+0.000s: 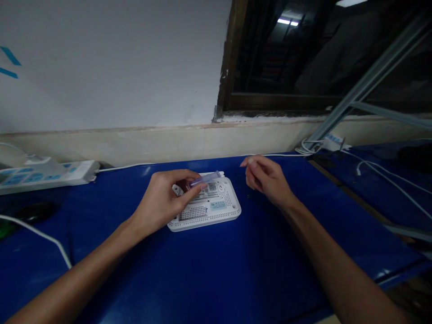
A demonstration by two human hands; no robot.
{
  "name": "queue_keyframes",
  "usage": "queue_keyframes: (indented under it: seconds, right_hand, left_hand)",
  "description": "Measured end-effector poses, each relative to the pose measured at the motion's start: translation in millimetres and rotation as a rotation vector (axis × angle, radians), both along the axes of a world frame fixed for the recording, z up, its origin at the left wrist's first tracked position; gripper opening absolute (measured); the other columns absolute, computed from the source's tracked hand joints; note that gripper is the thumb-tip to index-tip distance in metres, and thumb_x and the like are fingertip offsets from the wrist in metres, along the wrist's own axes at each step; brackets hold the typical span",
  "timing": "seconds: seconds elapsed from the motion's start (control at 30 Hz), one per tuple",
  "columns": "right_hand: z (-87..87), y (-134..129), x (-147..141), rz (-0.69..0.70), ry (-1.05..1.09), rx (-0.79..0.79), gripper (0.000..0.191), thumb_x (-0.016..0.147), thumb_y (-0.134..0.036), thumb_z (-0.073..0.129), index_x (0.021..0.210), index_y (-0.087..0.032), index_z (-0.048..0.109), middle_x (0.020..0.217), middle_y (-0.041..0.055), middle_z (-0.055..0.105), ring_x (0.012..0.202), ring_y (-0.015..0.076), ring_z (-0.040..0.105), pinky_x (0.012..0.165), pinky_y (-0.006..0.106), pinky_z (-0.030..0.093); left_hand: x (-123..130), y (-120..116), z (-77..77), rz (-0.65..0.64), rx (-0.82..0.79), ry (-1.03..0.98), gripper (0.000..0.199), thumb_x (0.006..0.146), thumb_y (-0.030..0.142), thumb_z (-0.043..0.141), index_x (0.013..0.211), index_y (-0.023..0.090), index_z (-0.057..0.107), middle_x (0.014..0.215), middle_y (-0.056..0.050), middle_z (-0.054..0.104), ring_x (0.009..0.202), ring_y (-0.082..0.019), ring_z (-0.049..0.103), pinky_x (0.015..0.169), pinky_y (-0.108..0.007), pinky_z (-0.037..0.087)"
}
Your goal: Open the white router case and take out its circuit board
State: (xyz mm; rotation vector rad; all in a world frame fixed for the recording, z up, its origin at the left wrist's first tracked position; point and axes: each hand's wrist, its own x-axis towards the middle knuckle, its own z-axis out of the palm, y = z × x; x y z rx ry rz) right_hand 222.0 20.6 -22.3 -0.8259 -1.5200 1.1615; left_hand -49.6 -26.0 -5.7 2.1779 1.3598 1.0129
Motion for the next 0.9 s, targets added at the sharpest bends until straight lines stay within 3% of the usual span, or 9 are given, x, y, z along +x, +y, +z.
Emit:
queue_keyframes:
  seconds: [0.1, 0.27, 0.53, 0.73, 0.83, 0.9]
  right_hand:
    - [-0.7, -3.5, 1.7, 0.108, -0.359, 0.114, 0.021, 0.092, -0.038, 0.064, 0.096, -0.022, 0.076, 0.071, -0.0006, 0.063, 0.055, 0.0086, 0.048, 0.047, 0.023, 0.034]
    - [-3.8, -10.1, -6.1, 0.176, -0.564, 0.280, 0.024, 0.095, -0.034, 0.060, 0.108, -0.024, 0.077, 0.083, 0.0028, 0.069, 0.069, 0.0115, 0.059, 0.056, 0.024, 0.041]
    - [-12.6, -9.0, -6.4, 0.205, -0.581, 0.263, 0.029, 0.094, -0.033, 0.059, 0.119, -0.025, 0.072, 0.111, 0.0047, 0.076, 0.090, 0.0184, 0.070, 0.074, 0.029, 0.052]
    - [-5.8, -17.8, -12.3, 0.257, -0.645, 0.241, 0.025, 0.093, -0.032, 0.060, 0.112, -0.022, 0.074, 0.086, 0.0017, 0.075, 0.069, 0.0152, 0.063, 0.060, 0.026, 0.046]
    - [0.4, -25.0, -16.0, 0.314, -0.574, 0.175, 0.033, 0.091, -0.031, 0.063, 0.123, -0.024, 0.065, 0.084, 0.0005, 0.071, 0.069, 0.0146, 0.062, 0.058, 0.026, 0.046]
    - [2.5, -27.5, -17.4, 0.351, -0.488, 0.113, 0.032, 0.090, -0.030, 0.065, 0.121, -0.025, 0.062, 0.086, 0.0008, 0.069, 0.072, 0.0142, 0.062, 0.061, 0.026, 0.048]
  left_hand:
    - [0.5, 0.3, -0.5, -0.031, 0.019, 0.003, 0.021, 0.091, 0.042, 0.067, 0.104, 0.026, 0.072, 0.093, 0.003, 0.073, 0.079, -0.011, 0.067, 0.070, -0.023, 0.051]
    - [0.7, -1.2, -2.8, -0.116, 0.069, 0.057, 0.018, 0.091, 0.036, 0.067, 0.106, 0.026, 0.072, 0.099, 0.002, 0.072, 0.085, -0.012, 0.066, 0.076, -0.023, 0.051]
    - [-3.4, -1.3, 0.0, -0.134, 0.111, 0.094, 0.019, 0.094, 0.034, 0.065, 0.109, 0.024, 0.071, 0.097, 0.000, 0.071, 0.082, -0.013, 0.065, 0.079, -0.026, 0.052]
    - [-2.7, -3.7, 2.2, -0.225, 0.114, 0.155, 0.019, 0.095, 0.032, 0.063, 0.111, 0.024, 0.069, 0.102, -0.001, 0.070, 0.087, -0.014, 0.065, 0.078, -0.027, 0.051]
    - [-1.7, -5.2, 4.3, -0.251, 0.124, 0.225, 0.019, 0.095, 0.031, 0.062, 0.110, 0.021, 0.069, 0.102, -0.003, 0.071, 0.089, -0.016, 0.066, 0.080, -0.028, 0.051]
    - [-2.0, -6.0, 6.1, -0.255, 0.135, 0.274, 0.019, 0.095, 0.030, 0.061, 0.110, 0.020, 0.069, 0.102, -0.003, 0.071, 0.089, -0.017, 0.067, 0.080, -0.029, 0.051]
